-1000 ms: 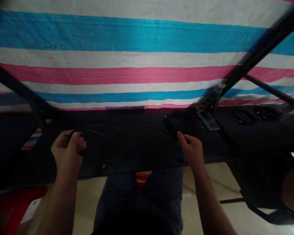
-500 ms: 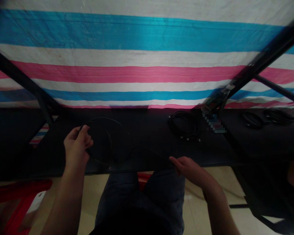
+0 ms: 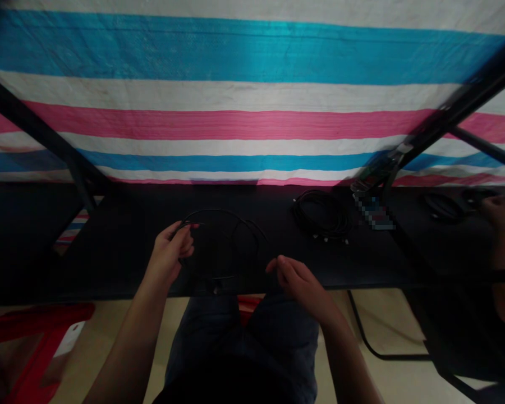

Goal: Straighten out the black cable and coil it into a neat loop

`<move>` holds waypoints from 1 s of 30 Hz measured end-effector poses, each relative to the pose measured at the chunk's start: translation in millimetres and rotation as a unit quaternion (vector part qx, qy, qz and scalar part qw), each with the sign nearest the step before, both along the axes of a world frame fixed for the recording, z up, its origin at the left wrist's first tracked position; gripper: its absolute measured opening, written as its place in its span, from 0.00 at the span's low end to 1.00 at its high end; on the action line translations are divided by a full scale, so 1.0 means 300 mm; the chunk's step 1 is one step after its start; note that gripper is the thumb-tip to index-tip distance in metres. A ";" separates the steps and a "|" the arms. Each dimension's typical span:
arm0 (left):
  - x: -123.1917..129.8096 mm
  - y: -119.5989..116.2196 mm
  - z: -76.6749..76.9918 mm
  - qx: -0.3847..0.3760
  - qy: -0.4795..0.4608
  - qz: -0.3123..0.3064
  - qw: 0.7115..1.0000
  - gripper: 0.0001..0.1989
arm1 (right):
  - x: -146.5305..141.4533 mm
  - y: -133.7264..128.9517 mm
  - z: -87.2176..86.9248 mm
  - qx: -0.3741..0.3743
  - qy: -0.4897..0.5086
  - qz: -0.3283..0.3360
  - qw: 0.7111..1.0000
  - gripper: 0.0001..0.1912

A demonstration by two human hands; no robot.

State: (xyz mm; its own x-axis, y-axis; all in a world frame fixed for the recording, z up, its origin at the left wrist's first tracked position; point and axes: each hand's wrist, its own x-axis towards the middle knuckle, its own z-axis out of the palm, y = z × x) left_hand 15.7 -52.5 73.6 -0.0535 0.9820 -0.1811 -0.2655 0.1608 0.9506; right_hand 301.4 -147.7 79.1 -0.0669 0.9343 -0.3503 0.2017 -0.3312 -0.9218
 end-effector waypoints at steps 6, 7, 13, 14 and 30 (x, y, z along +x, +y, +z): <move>0.015 -0.016 -0.010 -0.006 0.058 -0.088 0.994 0.11 | 0.024 0.052 0.033 0.133 -0.143 0.009 0.981 0.27; 0.027 -0.020 -0.006 -0.008 0.058 -0.095 0.994 0.11 | 0.019 0.060 0.044 0.144 -0.167 0.027 0.975 0.26; 0.108 -0.048 0.032 0.045 0.127 -0.148 0.980 0.08 | -0.048 0.115 0.082 0.176 -0.214 0.111 0.954 0.18; 0.117 -0.051 0.035 0.060 0.137 -0.149 0.977 0.10 | -0.058 0.123 0.085 0.183 -0.217 0.116 0.952 0.15; 0.165 -0.046 0.028 0.072 0.146 -0.125 0.979 0.23 | -0.104 0.208 0.068 0.382 -0.211 0.002 0.900 0.06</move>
